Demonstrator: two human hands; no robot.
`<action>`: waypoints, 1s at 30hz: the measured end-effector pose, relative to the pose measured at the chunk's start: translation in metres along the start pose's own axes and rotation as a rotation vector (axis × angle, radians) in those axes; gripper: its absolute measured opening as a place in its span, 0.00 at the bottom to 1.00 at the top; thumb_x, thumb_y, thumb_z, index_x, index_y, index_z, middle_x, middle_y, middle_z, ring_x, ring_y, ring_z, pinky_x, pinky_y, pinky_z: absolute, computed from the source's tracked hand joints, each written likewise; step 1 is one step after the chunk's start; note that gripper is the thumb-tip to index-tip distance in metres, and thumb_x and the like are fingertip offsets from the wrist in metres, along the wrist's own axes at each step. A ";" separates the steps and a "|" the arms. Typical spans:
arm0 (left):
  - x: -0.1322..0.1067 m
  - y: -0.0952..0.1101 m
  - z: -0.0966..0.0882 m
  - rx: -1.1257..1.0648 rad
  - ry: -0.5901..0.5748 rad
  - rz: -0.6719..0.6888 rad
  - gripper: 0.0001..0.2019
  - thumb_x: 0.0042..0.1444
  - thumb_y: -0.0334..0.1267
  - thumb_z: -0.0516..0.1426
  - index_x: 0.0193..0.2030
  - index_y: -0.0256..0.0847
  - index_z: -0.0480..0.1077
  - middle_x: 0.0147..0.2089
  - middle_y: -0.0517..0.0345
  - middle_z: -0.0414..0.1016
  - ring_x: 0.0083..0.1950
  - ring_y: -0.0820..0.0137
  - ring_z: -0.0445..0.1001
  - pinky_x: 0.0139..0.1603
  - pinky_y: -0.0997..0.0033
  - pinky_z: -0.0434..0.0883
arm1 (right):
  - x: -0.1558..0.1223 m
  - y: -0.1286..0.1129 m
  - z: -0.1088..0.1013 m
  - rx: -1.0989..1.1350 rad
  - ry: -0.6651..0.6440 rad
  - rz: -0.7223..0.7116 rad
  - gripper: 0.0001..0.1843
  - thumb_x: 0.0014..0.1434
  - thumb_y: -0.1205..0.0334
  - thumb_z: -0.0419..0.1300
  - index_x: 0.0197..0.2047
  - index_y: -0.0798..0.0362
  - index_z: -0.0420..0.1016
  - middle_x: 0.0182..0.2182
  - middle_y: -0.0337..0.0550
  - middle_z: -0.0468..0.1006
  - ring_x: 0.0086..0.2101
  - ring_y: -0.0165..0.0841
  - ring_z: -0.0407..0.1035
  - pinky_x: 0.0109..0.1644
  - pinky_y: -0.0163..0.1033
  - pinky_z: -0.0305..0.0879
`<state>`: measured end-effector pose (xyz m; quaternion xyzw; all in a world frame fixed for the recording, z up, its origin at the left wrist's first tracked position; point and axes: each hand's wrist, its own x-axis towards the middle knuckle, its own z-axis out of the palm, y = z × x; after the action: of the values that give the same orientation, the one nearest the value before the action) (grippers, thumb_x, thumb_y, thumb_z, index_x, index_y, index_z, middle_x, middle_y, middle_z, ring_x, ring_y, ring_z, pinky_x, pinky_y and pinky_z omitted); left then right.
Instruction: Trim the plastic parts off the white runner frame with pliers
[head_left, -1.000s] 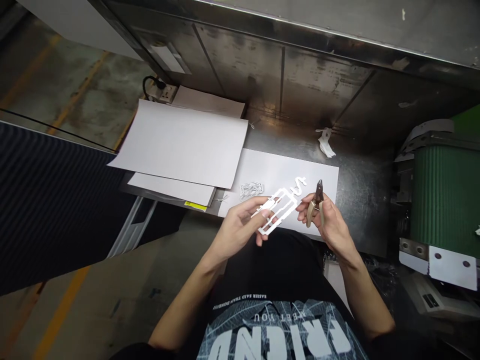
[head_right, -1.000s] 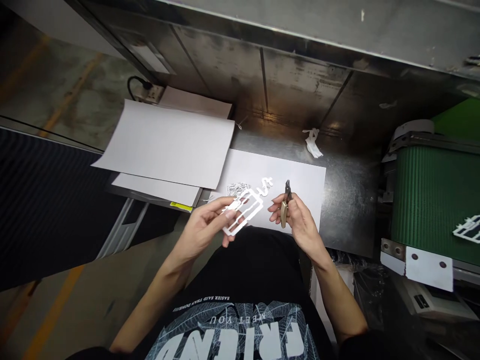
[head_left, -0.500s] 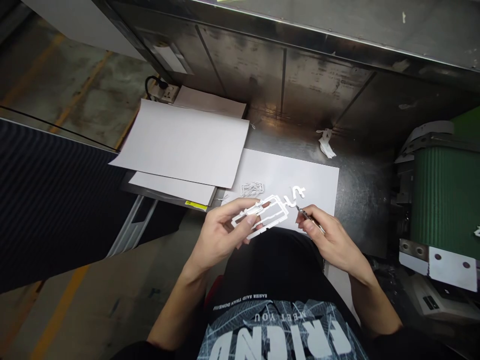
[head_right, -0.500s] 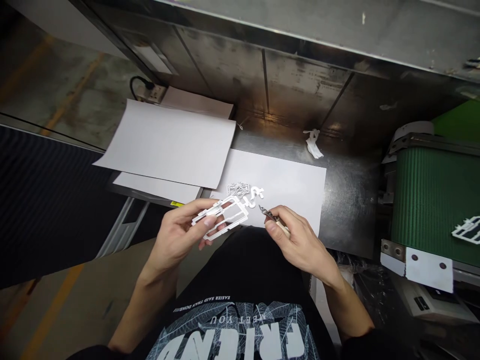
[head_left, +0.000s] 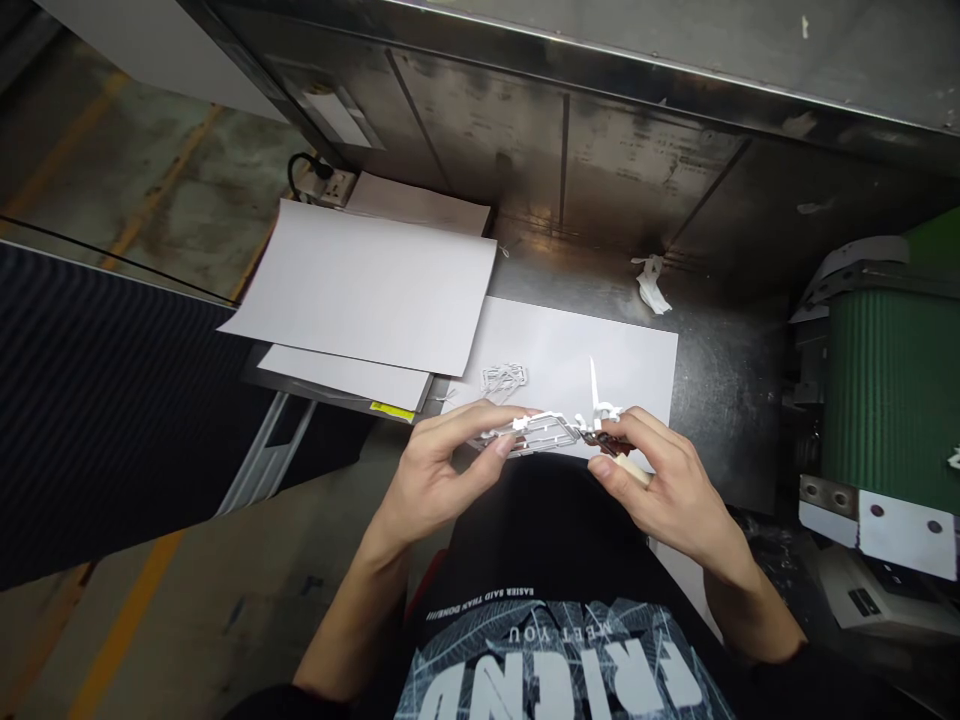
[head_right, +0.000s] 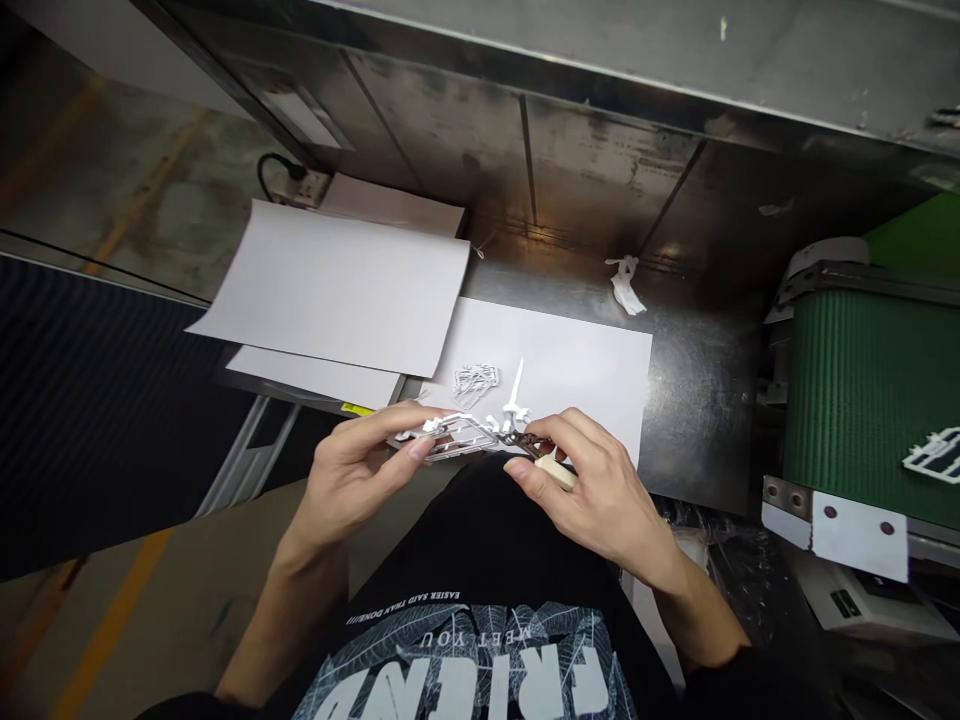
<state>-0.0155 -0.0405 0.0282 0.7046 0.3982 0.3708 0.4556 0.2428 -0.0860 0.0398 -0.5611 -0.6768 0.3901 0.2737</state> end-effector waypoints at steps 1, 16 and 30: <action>0.000 0.000 0.000 0.002 0.000 0.007 0.17 0.65 0.28 0.59 0.56 0.51 0.78 0.47 0.60 0.84 0.46 0.72 0.79 0.47 0.72 0.75 | 0.000 0.000 0.000 -0.003 0.009 -0.008 0.09 0.69 0.50 0.61 0.49 0.42 0.75 0.38 0.42 0.76 0.38 0.38 0.72 0.40 0.45 0.71; 0.002 -0.001 -0.003 0.016 -0.055 0.124 0.21 0.64 0.23 0.58 0.59 0.48 0.76 0.49 0.57 0.84 0.45 0.73 0.78 0.48 0.71 0.74 | 0.000 -0.003 0.002 -0.006 0.070 -0.080 0.11 0.67 0.51 0.65 0.48 0.46 0.76 0.37 0.42 0.75 0.38 0.36 0.72 0.40 0.44 0.71; 0.003 -0.001 -0.004 -0.022 -0.096 0.178 0.23 0.64 0.20 0.57 0.61 0.45 0.74 0.49 0.58 0.82 0.47 0.76 0.78 0.49 0.75 0.73 | 0.002 -0.007 0.003 -0.073 0.153 -0.171 0.12 0.64 0.56 0.68 0.46 0.53 0.79 0.34 0.39 0.76 0.35 0.29 0.71 0.39 0.37 0.68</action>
<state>-0.0179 -0.0362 0.0295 0.7491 0.3078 0.3799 0.4470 0.2360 -0.0856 0.0438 -0.5391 -0.7129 0.2965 0.3364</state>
